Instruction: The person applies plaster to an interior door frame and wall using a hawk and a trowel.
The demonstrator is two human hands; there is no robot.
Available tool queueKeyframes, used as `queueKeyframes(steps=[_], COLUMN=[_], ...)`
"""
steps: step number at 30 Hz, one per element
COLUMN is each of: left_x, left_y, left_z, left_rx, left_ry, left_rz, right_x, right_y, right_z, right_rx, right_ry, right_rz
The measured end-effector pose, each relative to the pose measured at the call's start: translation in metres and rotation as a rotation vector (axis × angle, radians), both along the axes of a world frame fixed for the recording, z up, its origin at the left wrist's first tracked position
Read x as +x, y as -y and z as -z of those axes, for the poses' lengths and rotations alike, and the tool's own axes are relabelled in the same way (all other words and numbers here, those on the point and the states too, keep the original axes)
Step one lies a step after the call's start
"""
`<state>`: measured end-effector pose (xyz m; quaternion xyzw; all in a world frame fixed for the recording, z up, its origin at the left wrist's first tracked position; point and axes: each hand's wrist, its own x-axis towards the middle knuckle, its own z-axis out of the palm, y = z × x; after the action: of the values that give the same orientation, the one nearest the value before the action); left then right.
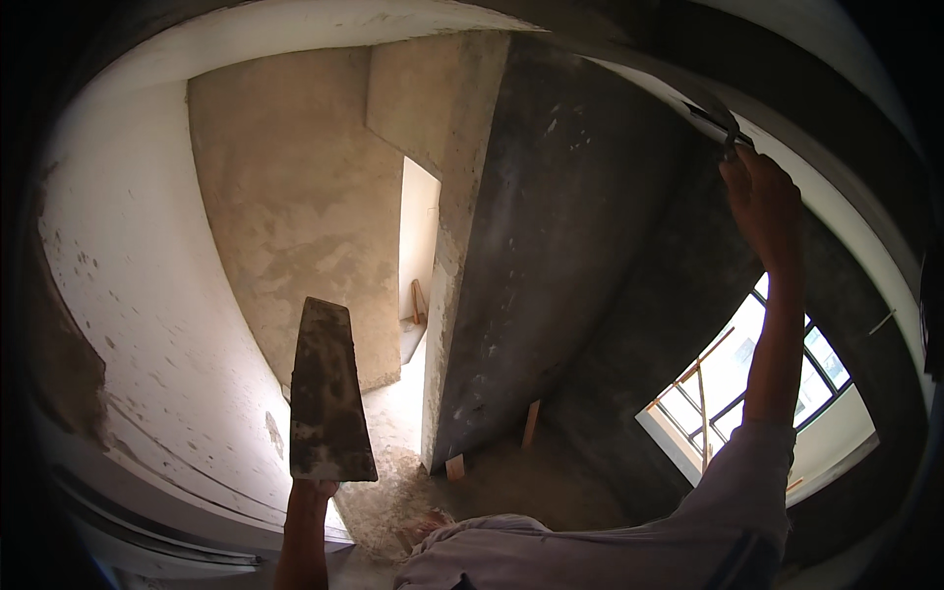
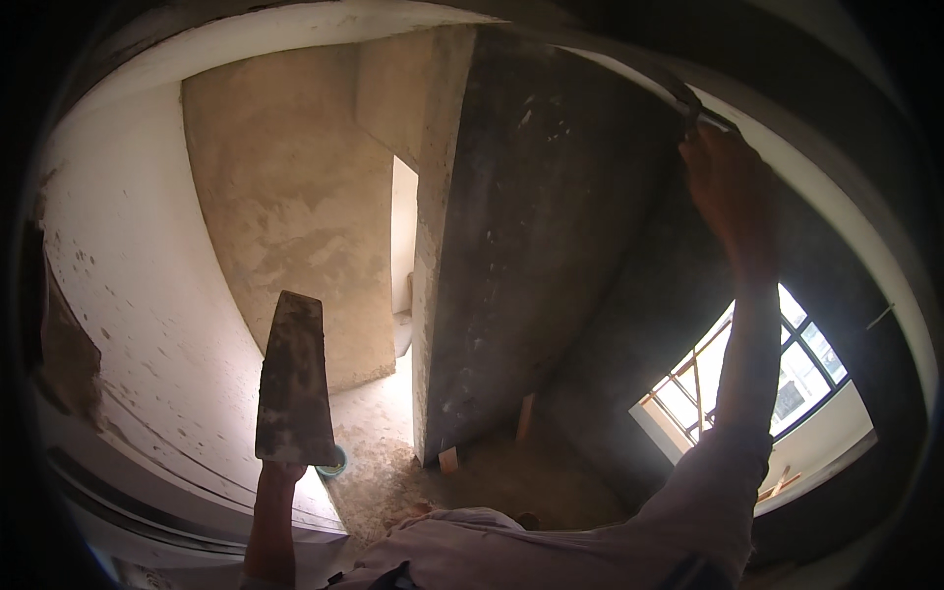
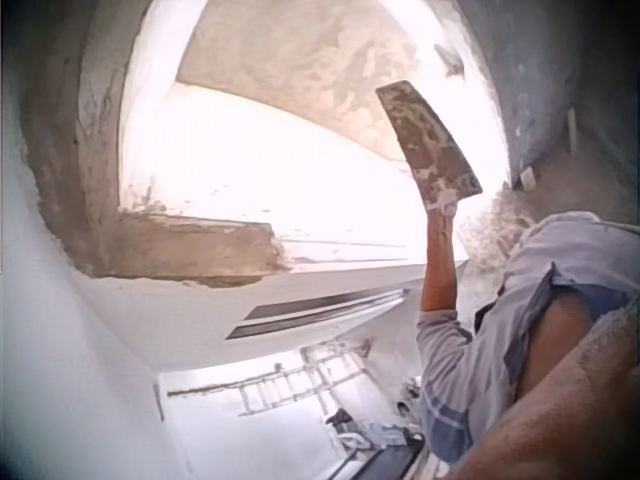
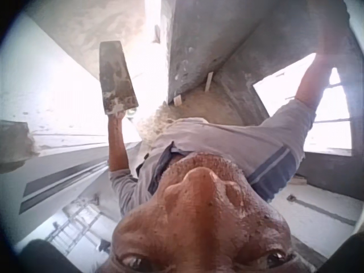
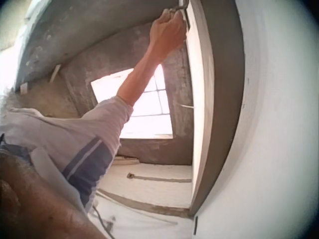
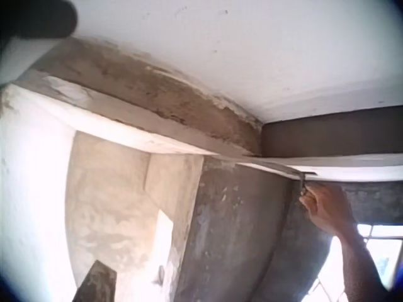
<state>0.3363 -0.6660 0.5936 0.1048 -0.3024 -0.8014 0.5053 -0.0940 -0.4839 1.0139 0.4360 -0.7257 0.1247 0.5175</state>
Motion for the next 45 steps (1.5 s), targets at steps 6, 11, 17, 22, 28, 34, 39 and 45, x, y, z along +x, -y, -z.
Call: queueKeyframes(steps=[6,11,17,22,28,34,39,45], left_x=[-0.035,-0.078,-0.075,-0.070,-0.075,-0.083,-0.090,-0.099], left_y=[0.022,0.019,0.018,0.017,0.020,0.015,0.017,0.035], left_z=[0.007,-0.014,-0.002,0.003,0.015,0.004,-0.007,-0.034], left_rx=[0.039,0.034,0.111,0.085,0.106,0.058,0.047,-0.110], left_ry=[0.018,-0.036,0.040,0.114,-0.059,-0.032,0.014,-0.054], left_rz=[0.102,0.166,0.173,0.103,0.197,0.186,0.203,0.196], right_x=[0.006,0.024,0.046,0.064,-0.003,0.037,0.052,0.075], right_y=[0.028,0.052,0.027,0.017,0.070,0.072,0.046,0.015], right_z=[-0.007,-0.032,-0.026,-0.003,-0.015,-0.022,-0.037,-0.006], right_rx=[0.123,0.075,-0.014,-0.001,0.162,0.056,-0.012,-0.031], right_ry=[-0.176,-0.224,-0.402,-0.216,-0.136,-0.157,-0.394,-0.287], right_rz=[-0.207,-0.001,-0.205,-0.234,0.085,-0.008,-0.252,-0.465])
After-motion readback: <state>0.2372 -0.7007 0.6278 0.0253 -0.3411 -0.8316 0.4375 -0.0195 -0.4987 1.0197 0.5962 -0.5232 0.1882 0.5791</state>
